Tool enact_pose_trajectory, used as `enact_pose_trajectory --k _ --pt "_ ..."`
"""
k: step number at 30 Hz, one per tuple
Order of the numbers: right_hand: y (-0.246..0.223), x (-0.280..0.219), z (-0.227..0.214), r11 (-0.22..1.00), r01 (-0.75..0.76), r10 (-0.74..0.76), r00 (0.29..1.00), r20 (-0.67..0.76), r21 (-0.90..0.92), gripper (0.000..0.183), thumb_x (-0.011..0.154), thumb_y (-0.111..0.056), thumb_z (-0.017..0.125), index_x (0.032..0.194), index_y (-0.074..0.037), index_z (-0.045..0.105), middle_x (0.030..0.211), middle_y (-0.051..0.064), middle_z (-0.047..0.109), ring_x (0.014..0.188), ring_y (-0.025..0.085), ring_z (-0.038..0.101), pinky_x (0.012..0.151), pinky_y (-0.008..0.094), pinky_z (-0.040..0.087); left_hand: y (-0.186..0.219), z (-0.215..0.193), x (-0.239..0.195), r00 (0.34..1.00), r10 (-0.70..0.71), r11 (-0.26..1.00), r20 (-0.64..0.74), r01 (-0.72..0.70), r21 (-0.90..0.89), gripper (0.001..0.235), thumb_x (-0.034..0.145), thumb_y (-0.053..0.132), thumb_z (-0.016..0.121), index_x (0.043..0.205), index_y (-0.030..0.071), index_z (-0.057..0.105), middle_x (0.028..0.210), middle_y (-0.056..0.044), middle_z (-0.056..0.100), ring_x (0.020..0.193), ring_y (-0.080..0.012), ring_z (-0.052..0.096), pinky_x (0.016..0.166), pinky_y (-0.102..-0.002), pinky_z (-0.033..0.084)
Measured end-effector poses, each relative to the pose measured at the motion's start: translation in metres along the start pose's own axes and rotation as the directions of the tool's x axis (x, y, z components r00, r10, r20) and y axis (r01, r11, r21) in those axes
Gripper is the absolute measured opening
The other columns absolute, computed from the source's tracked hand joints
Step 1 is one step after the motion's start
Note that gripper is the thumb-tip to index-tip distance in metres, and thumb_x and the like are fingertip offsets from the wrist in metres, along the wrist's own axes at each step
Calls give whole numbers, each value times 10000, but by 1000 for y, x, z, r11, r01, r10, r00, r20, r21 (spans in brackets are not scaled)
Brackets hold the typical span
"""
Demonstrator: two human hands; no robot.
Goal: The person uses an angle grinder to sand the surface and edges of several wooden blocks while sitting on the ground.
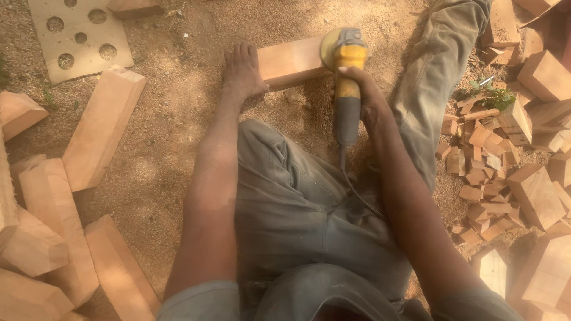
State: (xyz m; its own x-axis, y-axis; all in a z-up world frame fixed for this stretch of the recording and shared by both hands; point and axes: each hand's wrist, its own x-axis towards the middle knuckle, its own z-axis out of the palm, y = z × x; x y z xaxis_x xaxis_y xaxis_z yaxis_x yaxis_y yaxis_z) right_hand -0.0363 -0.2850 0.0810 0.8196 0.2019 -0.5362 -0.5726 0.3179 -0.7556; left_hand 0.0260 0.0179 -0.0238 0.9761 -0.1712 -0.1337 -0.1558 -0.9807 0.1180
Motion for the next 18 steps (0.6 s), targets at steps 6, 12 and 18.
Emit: enact_pose_trajectory --k 6,12,18 --pt "-13 -11 -37 986 159 -152 980 -126 45 760 805 -230 805 1385 53 404 909 139 646 666 210 676 591 313 634 4 1 1 999 -3 1000 -43 4 12 1090 592 488 944 1374 -14 374 1287 -191 443 1222 -337 434 1042 -509 389" --pt "26 15 0 987 -5 4 1000 -11 -158 755 764 -271 768 1365 5 404 936 122 681 679 184 693 590 323 638 7 -9 -5 999 -39 999 29 39 -22 1084 632 485 935 1420 12 360 1335 -161 437 1282 -313 423 1104 -511 371" --pt "-3 -3 -37 997 75 -76 996 -45 -22 739 810 -267 794 1373 56 440 931 154 655 696 215 693 627 322 639 10 -14 -8 998 -46 998 32 47 -32 1101 625 481 934 1427 2 351 1341 -155 433 1295 -301 416 1141 -509 345"
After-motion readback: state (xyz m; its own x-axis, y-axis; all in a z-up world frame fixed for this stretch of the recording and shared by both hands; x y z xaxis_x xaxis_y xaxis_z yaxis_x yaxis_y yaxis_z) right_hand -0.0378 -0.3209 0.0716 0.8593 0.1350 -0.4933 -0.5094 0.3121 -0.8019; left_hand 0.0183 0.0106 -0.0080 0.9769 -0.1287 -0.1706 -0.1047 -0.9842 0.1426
